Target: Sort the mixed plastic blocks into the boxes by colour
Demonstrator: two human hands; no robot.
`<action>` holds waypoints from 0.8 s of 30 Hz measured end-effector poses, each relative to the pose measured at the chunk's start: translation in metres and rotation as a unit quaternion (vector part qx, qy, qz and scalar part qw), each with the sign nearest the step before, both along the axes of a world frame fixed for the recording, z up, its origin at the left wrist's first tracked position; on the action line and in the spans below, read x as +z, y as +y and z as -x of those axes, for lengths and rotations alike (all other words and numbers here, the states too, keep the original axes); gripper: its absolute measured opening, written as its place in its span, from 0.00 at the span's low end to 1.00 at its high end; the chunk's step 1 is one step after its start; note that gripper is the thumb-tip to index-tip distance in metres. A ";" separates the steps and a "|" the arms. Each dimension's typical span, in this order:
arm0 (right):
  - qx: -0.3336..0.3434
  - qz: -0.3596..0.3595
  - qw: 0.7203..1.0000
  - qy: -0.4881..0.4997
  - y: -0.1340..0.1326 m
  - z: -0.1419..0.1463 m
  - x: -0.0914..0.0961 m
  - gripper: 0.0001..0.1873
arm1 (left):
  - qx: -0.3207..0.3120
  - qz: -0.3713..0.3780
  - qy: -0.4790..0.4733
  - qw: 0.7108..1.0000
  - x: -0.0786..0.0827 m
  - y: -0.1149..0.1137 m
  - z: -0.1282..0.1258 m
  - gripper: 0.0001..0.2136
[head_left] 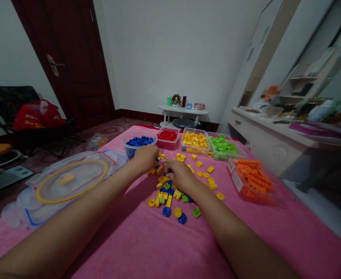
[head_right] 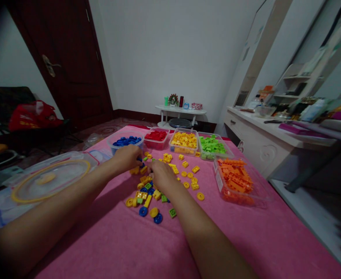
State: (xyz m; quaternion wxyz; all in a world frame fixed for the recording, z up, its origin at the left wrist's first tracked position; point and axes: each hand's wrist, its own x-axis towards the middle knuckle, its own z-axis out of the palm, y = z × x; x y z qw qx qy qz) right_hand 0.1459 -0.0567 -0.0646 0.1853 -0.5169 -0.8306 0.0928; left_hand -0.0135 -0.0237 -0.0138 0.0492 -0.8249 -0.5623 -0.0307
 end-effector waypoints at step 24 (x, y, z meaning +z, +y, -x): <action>-0.080 -0.118 0.983 0.114 -0.002 -0.024 0.051 0.09 | 0.043 0.453 -0.686 0.567 -0.027 -0.005 -0.030 0.07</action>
